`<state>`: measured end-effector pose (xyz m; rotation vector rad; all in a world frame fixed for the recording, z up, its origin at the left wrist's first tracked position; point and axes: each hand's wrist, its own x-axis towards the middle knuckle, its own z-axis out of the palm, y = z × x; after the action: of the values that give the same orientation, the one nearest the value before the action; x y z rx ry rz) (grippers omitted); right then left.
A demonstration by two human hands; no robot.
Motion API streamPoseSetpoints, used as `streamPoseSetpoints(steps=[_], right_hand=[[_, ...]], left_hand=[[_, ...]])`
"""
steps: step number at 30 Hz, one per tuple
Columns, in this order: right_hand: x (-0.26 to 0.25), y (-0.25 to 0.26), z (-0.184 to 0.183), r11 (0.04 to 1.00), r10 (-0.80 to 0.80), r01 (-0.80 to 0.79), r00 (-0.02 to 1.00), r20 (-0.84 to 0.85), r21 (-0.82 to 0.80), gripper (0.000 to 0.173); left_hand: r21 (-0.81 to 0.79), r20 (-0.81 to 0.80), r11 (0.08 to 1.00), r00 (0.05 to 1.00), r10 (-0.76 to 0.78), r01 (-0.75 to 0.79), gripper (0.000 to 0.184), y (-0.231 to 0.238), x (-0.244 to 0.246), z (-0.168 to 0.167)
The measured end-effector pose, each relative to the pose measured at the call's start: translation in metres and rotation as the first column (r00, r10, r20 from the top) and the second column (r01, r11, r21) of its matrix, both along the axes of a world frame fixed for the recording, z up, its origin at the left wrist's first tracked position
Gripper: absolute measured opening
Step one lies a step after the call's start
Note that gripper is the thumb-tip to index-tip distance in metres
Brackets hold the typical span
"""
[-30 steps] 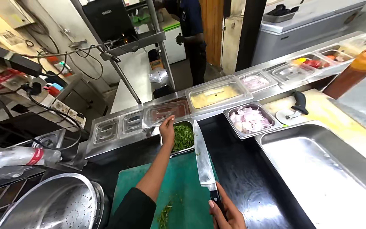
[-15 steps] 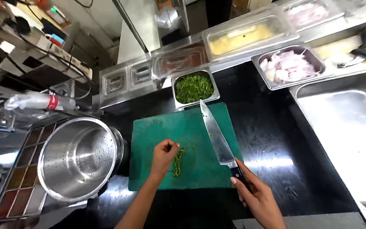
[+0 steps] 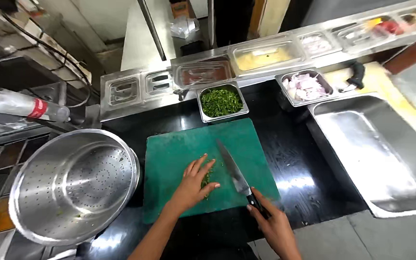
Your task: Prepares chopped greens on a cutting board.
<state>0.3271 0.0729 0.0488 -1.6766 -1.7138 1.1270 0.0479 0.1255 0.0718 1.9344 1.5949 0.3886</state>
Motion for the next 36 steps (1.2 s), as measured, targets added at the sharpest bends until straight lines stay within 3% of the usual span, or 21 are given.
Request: streamPoseSetpoints(steps=[3, 6, 12, 17, 20, 24, 29, 36], right_hand=[[-0.022, -0.013, 0.02, 0.977, -0.11, 0.045, 0.945, -0.308, -0.21, 0.056], [-0.044, -0.029, 0.039, 0.959, -0.157, 0.04, 0.9, -0.407, -0.281, 0.056], [-0.058, -0.067, 0.062, 0.939, -0.249, 0.101, 0.86, -0.446, -0.33, 0.057], [-0.062, -0.115, 0.054, 0.936, -0.292, 0.196, 0.896, -0.334, -0.291, 0.057], [-0.064, -0.152, 0.031, 0.973, -0.231, 0.229, 0.971, -0.07, -0.023, 0.057], [-0.07, -0.171, 0.019, 0.994, -0.035, 0.03, 0.999, 0.042, 0.106, 0.053], [-0.088, -0.156, -0.004, 0.968, 0.187, -0.207, 0.972, 0.139, 0.145, 0.046], [-0.088, -0.128, -0.011, 0.878, 0.421, -0.449, 0.889, 0.18, 0.167, 0.044]], left_hand=[[0.207, 0.058, 0.975, 0.993, -0.1, 0.085, 0.072, -0.013, 0.005, -0.006], [0.177, -0.007, 0.954, 0.97, -0.243, 0.24, 0.068, -0.018, 0.01, -0.007], [0.272, 0.007, 0.934, 0.97, -0.244, 0.233, 0.059, -0.009, -0.012, -0.022], [0.162, -0.022, 0.951, 0.965, -0.262, 0.262, 0.058, 0.031, -0.034, -0.03], [0.123, 0.246, 0.986, 0.959, -0.143, 0.115, 0.052, 0.043, -0.048, -0.029], [0.076, 0.616, 0.969, 0.775, 0.14, -0.236, 0.047, 0.031, -0.07, -0.029], [0.062, 0.681, 0.898, 0.676, 0.282, -0.436, 0.049, -0.002, -0.092, -0.029], [0.304, 0.628, 0.863, 0.766, 0.137, -0.404, 0.056, -0.053, -0.105, -0.012]])
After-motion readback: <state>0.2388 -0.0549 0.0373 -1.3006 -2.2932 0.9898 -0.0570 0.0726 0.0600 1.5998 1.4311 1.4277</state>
